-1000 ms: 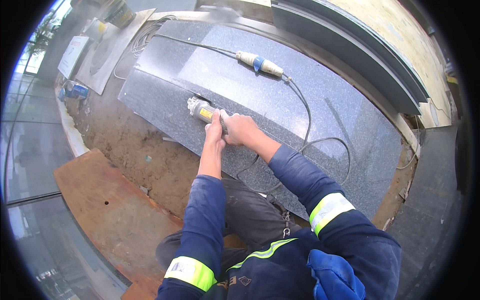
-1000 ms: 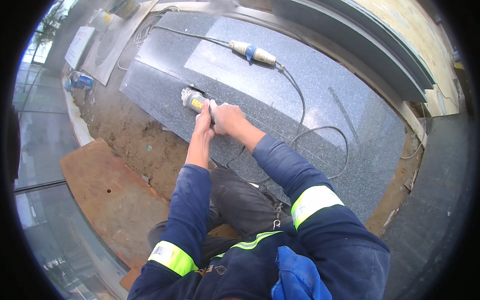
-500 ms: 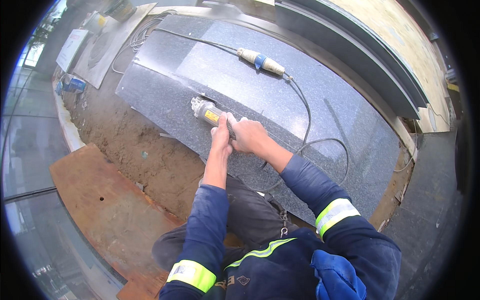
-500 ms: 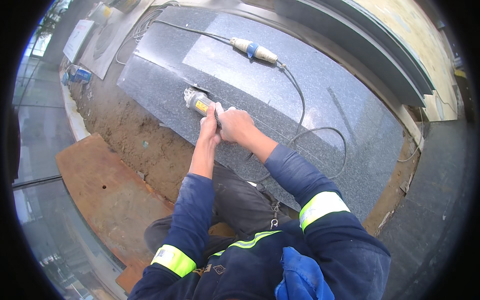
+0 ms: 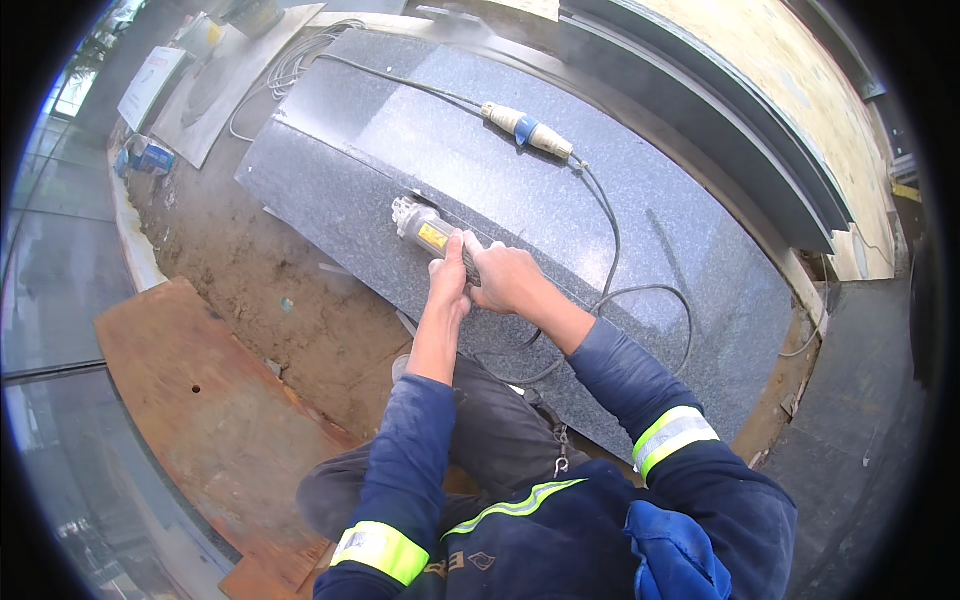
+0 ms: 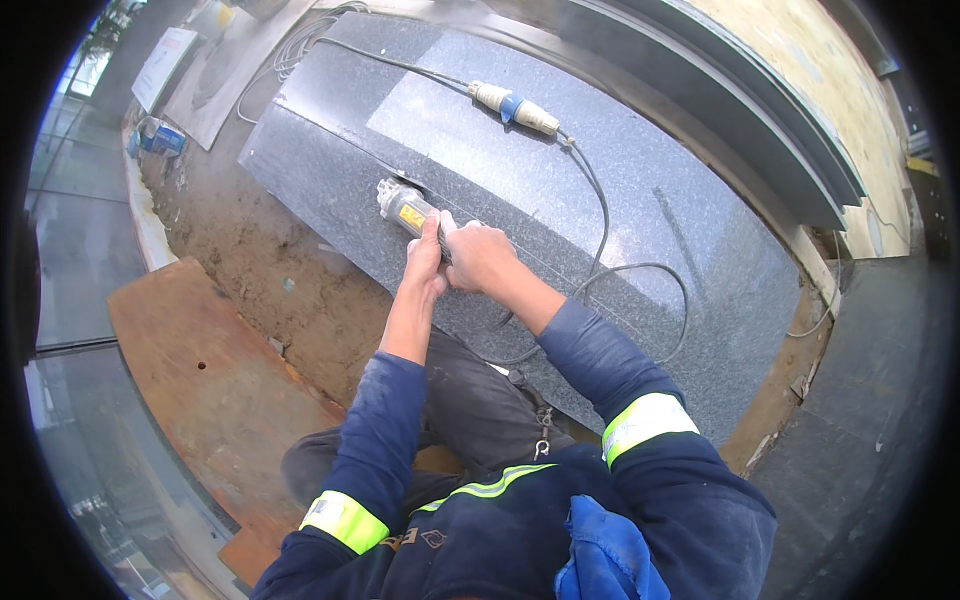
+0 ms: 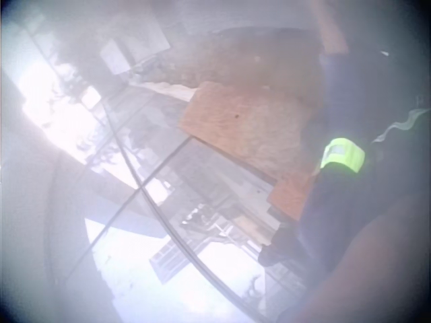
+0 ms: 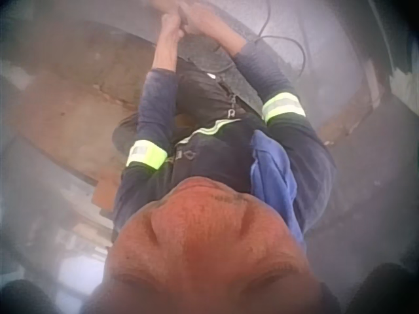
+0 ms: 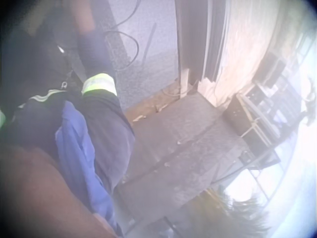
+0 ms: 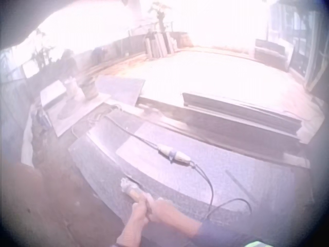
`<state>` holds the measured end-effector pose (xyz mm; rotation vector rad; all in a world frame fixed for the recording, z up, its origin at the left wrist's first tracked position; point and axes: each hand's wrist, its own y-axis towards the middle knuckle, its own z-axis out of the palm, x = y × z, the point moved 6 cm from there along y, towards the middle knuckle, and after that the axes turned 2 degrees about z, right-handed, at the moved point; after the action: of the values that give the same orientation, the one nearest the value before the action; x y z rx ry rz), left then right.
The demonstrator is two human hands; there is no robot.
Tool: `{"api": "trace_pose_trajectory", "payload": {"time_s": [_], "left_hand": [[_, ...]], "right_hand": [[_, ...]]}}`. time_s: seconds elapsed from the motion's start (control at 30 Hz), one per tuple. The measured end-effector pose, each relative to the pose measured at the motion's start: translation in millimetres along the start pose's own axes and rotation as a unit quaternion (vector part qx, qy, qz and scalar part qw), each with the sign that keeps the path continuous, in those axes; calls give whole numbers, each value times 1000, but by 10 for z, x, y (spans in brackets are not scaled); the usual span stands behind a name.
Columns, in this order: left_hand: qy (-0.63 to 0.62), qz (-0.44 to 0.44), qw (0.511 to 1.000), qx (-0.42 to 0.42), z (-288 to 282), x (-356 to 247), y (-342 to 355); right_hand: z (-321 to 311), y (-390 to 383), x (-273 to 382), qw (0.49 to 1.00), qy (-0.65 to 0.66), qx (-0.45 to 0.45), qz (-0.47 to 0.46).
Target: The person uses an angle grinder to cut a large gray stone slab placed on the ground. They hold the slab with one hand and guide the grinder with the other, creating a cut line along the slab's surface.
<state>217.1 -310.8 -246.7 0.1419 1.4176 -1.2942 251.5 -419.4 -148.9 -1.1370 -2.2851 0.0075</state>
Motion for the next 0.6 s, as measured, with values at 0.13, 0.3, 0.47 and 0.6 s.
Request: {"api": "trace_pose_trajectory", "payload": {"time_s": [0.13,0.3,0.47,0.6], "left_hand": [[-2,3,1000,-16,-26,-37,23],[7,-2,1000,-22,-103,-173,313],[-3,1,1000,-2,-176,-246,428],[-12,-15,1000,15,21,-80,15]], "right_hand": [[12,10,-1,1000,3,1,0],[97,325,2,1000,12,0,-12],[54,422,79,1000,11,12,-23],[-41,30,10,1000,3,17,11]]}}
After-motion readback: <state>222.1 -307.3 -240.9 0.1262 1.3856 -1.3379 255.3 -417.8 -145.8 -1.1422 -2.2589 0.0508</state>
